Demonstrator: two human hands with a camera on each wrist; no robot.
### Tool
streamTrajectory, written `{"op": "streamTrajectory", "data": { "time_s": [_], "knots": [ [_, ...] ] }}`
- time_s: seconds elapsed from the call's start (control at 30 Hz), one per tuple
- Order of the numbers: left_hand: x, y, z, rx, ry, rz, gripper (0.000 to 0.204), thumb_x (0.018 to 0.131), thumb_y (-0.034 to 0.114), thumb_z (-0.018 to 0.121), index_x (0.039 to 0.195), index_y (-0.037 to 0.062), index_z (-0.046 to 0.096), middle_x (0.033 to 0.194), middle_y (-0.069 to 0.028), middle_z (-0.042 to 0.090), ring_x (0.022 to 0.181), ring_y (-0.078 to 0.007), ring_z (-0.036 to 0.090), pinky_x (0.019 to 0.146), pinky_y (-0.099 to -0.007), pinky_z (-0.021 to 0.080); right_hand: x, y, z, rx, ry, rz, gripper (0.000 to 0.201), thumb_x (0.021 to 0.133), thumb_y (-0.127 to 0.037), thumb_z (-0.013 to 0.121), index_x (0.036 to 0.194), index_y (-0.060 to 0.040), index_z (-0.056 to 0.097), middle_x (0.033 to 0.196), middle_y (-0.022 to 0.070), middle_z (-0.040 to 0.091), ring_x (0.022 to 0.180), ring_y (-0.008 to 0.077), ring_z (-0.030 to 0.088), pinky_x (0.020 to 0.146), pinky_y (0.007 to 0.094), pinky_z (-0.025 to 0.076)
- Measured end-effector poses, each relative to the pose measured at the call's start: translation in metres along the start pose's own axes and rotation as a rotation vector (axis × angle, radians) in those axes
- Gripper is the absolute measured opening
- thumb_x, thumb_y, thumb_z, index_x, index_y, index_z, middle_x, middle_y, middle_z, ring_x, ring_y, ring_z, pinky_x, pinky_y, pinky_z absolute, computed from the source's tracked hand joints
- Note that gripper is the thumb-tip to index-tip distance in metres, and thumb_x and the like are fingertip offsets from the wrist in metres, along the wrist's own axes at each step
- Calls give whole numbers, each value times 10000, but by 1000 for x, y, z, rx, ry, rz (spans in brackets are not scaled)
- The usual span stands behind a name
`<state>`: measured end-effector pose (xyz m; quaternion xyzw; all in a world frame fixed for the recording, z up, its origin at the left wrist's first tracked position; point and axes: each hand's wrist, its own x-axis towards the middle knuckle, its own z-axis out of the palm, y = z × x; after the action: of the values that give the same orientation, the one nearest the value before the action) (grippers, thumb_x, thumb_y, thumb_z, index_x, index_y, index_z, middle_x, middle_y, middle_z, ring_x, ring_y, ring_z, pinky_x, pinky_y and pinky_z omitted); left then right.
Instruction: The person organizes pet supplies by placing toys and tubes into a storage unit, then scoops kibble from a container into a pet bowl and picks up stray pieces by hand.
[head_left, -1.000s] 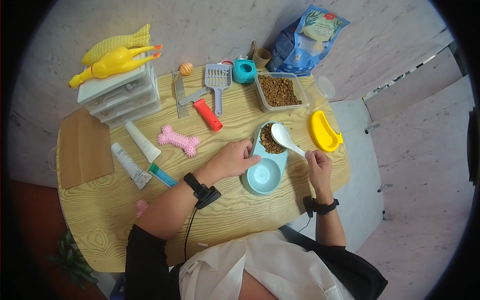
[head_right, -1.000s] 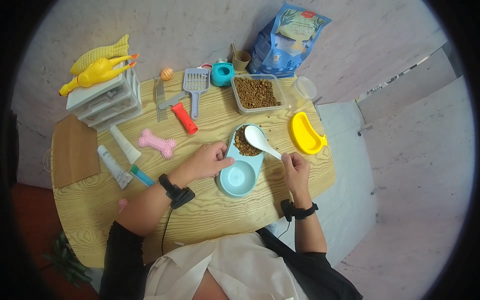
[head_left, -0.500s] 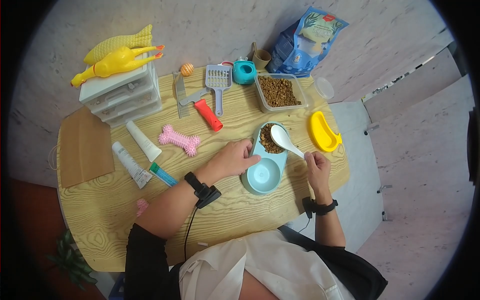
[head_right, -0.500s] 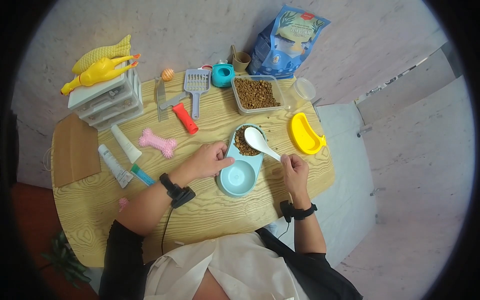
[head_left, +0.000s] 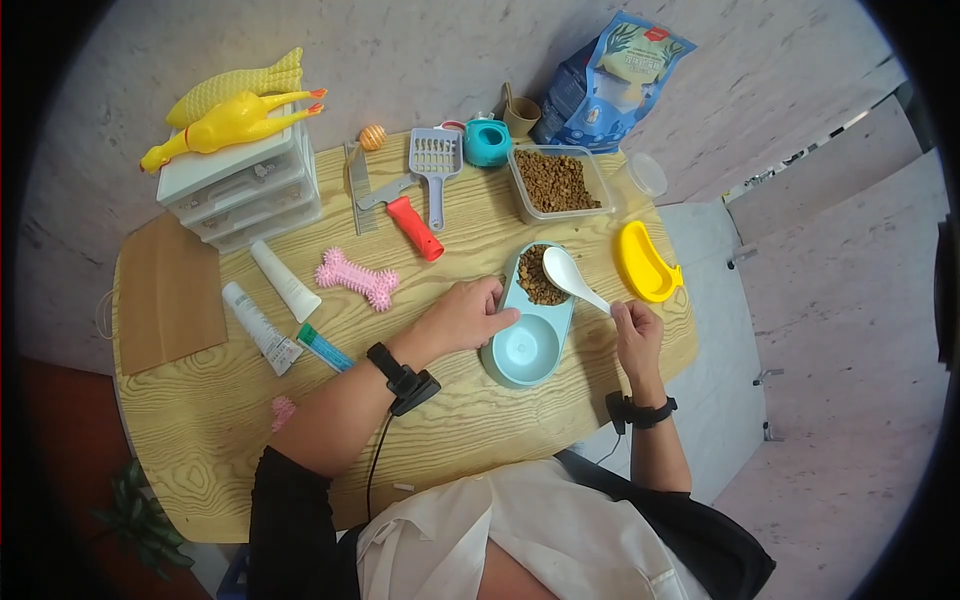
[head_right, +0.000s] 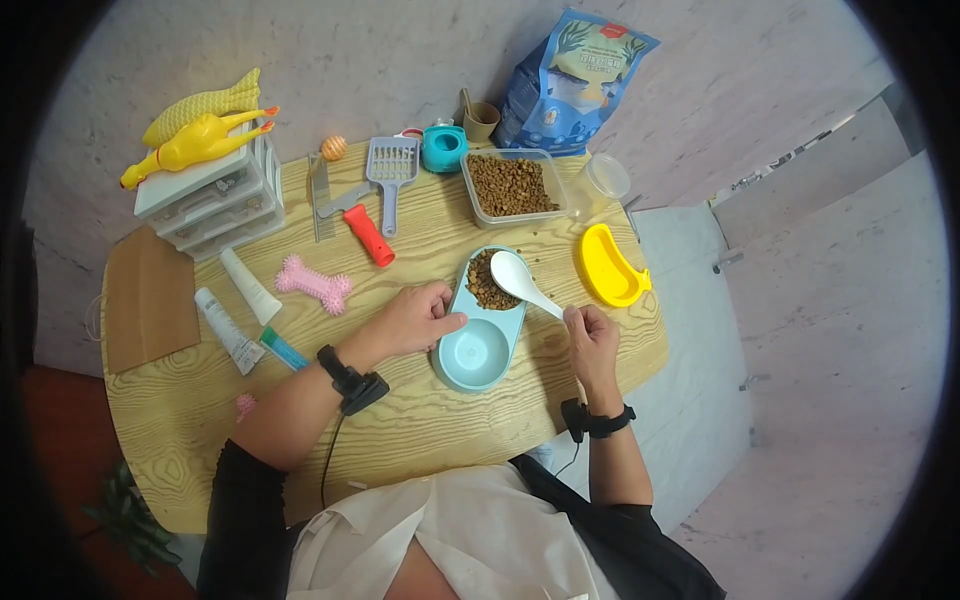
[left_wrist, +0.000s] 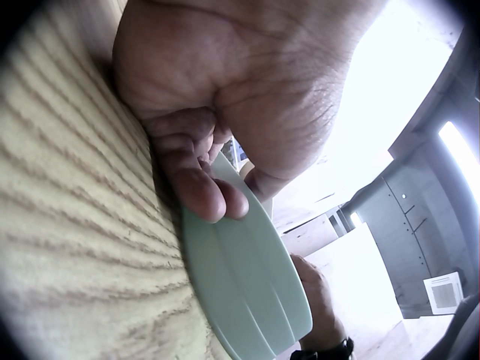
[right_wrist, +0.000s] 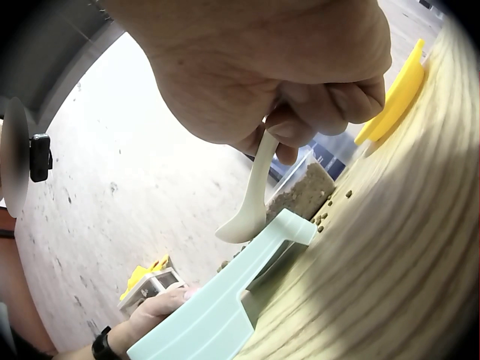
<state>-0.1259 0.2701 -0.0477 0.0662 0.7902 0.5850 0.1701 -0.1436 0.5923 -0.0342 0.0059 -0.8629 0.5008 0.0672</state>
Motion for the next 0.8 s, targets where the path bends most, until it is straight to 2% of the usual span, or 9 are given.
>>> {"op": "streamTrajectory", "data": {
  "time_s": [0.43,0.67,0.73,0.8],
  "knots": [
    [-2,5,-1,-8,-1,-15,360,986,276,757,1075,-39,609,747,-81,690,571,-140,669,510,-307,527,2,-8,-2,-34,-47,13,297,1023,-180,726,810,20,675,687,-53,545,636,39,448,555,251,362],
    [-1,2,0,-26,0,-4,349,985,274,762,1055,-32,608,732,-74,684,566,-136,666,505,-303,523,2,-12,-2,47,4,-28,276,1019,-165,732,826,25,687,690,-51,543,634,38,442,550,247,353],
    [-1,3,-1,-11,1,-8,347,986,278,762,1044,-28,606,730,-72,683,566,-134,666,503,-302,522,-1,-18,-3,-117,-13,-35,279,1020,-166,731,837,41,691,679,-45,551,628,38,446,548,248,359],
    [-1,1,0,-10,2,-4,346,987,279,761,1041,-26,606,730,-72,683,565,-134,665,504,-302,522,-1,-19,-4,-110,0,-51,279,1019,-165,732,842,46,694,670,-40,553,622,39,444,545,249,359]
  ]
}}
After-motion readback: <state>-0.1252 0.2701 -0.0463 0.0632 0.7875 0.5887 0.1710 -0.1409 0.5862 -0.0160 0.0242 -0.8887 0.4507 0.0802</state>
